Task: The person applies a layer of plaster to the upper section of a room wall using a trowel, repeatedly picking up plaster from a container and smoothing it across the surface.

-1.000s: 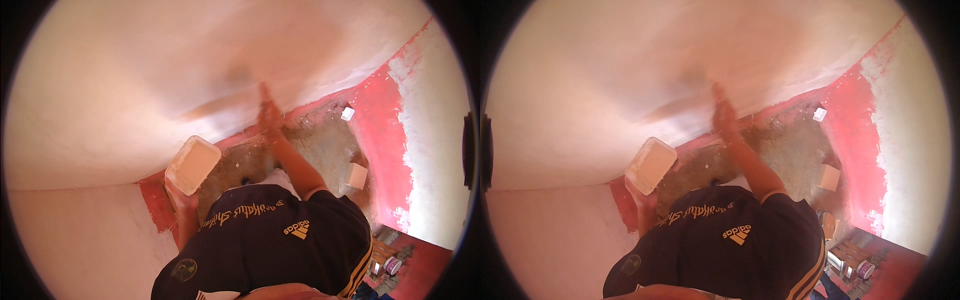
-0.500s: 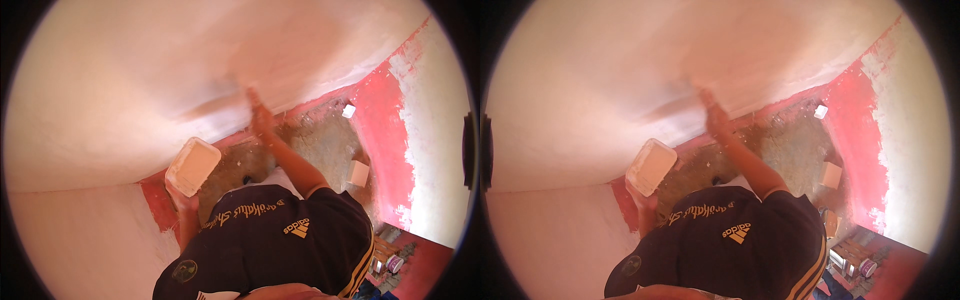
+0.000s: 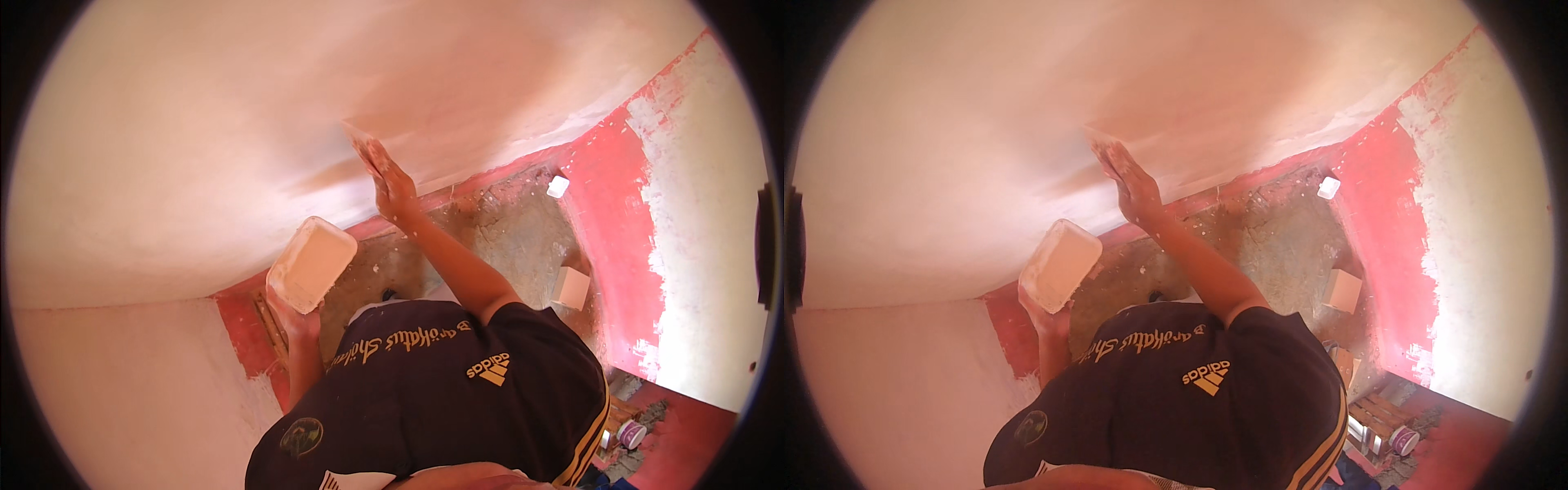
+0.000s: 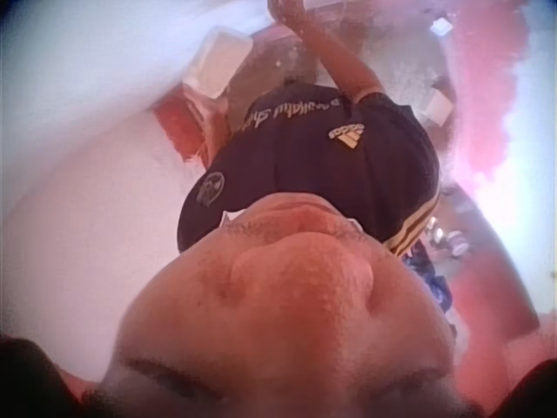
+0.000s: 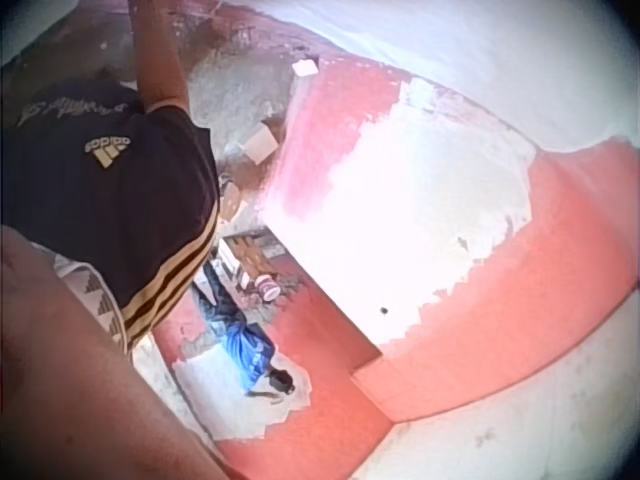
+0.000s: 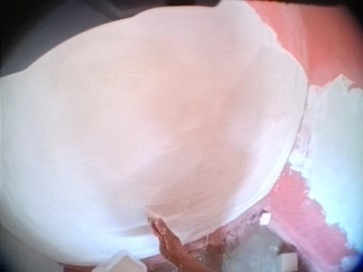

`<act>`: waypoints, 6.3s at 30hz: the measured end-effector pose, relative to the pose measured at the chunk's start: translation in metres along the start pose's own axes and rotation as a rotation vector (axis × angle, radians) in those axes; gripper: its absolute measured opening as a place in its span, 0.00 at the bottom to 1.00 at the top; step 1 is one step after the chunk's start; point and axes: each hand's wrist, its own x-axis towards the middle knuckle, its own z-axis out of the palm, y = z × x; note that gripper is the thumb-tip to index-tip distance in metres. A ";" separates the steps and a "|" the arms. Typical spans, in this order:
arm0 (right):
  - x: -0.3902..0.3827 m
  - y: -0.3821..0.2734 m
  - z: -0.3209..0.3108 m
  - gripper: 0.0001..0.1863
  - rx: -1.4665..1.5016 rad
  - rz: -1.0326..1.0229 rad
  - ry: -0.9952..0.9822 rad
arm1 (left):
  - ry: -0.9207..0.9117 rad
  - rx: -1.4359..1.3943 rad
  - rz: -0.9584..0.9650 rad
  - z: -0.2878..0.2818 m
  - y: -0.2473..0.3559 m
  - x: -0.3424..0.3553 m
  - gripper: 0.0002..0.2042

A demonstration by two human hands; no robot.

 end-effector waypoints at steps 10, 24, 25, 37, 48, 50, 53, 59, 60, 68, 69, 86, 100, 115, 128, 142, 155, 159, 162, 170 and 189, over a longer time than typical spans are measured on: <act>0.151 0.028 -0.209 0.26 -0.206 0.229 0.609 | 0.158 -0.124 -0.002 0.083 -0.040 -0.032 0.32; 0.079 0.060 -0.342 0.24 0.103 0.643 -0.141 | -0.065 -0.224 0.143 0.251 -0.147 -0.074 0.32; 0.078 0.073 -0.360 0.24 0.216 0.638 0.017 | -0.048 -0.224 0.142 0.259 -0.157 -0.074 0.32; 0.092 0.127 -0.487 0.12 0.769 0.844 0.237 | -0.118 -0.308 -0.049 0.405 -0.275 -0.069 0.29; 0.087 0.109 -0.530 0.22 -0.250 -0.230 -0.714 | -0.292 -0.260 -0.169 0.432 -0.290 -0.086 0.30; 0.091 0.107 -0.542 0.22 -0.253 -0.267 -0.733 | -0.319 -0.245 -0.149 0.439 -0.284 -0.093 0.30; 0.095 0.106 -0.556 0.24 -0.268 -0.342 -0.767 | -0.254 -0.152 -0.200 0.453 -0.276 -0.101 0.32; 0.104 0.114 -0.585 0.27 -0.280 -0.399 -0.791 | -0.261 -0.218 -0.186 0.452 -0.273 -0.107 0.29; 0.104 0.116 -0.588 0.26 -0.290 -0.401 -0.786 | -0.255 -0.219 -0.167 0.448 -0.272 -0.108 0.28; 0.090 0.150 -0.607 0.22 -0.391 -0.446 -0.768 | -0.278 -0.204 -0.209 0.431 -0.274 -0.111 0.28; 0.088 0.153 -0.606 0.21 -0.413 -0.446 -0.746 | -0.251 -0.225 -0.185 0.429 -0.276 -0.112 0.28; 0.063 0.176 -0.599 0.17 -0.394 -0.446 -0.705 | -0.220 -0.235 -0.156 0.420 -0.278 -0.112 0.30; 0.058 0.149 -0.533 0.14 0.792 0.979 0.162 | -0.034 -0.133 -0.125 0.433 -0.284 -0.111 0.32; 0.035 0.095 -0.529 0.08 -0.017 0.507 -0.124 | -0.077 -0.157 -0.177 0.423 -0.292 -0.115 0.30; -0.006 0.092 -0.521 0.10 0.139 0.521 -0.049 | -0.039 -0.240 -0.096 0.409 -0.296 -0.127 0.28; -0.023 0.062 -0.520 0.13 0.090 0.447 -0.025 | -0.064 -0.281 -0.044 0.401 -0.286 -0.152 0.29; -0.055 0.080 -0.522 0.14 0.013 0.382 -0.132 | -0.030 -0.297 -0.065 0.392 -0.295 -0.158 0.28; -0.065 0.084 -0.522 0.12 -0.211 0.285 -0.273 | -0.047 -0.315 -0.012 0.392 -0.292 -0.164 0.28; -0.073 0.084 -0.522 0.11 -0.159 0.271 -0.307 | -0.075 -0.286 0.081 0.394 -0.291 -0.161 0.30; -0.060 0.052 -0.511 0.07 -0.138 0.262 -0.185 | 0.091 -0.304 -0.014 0.377 -0.289 -0.182 0.28; -0.117 -0.001 -0.393 0.13 -0.070 0.283 -0.509 | 0.228 -0.445 0.100 0.228 -0.225 -0.215 0.27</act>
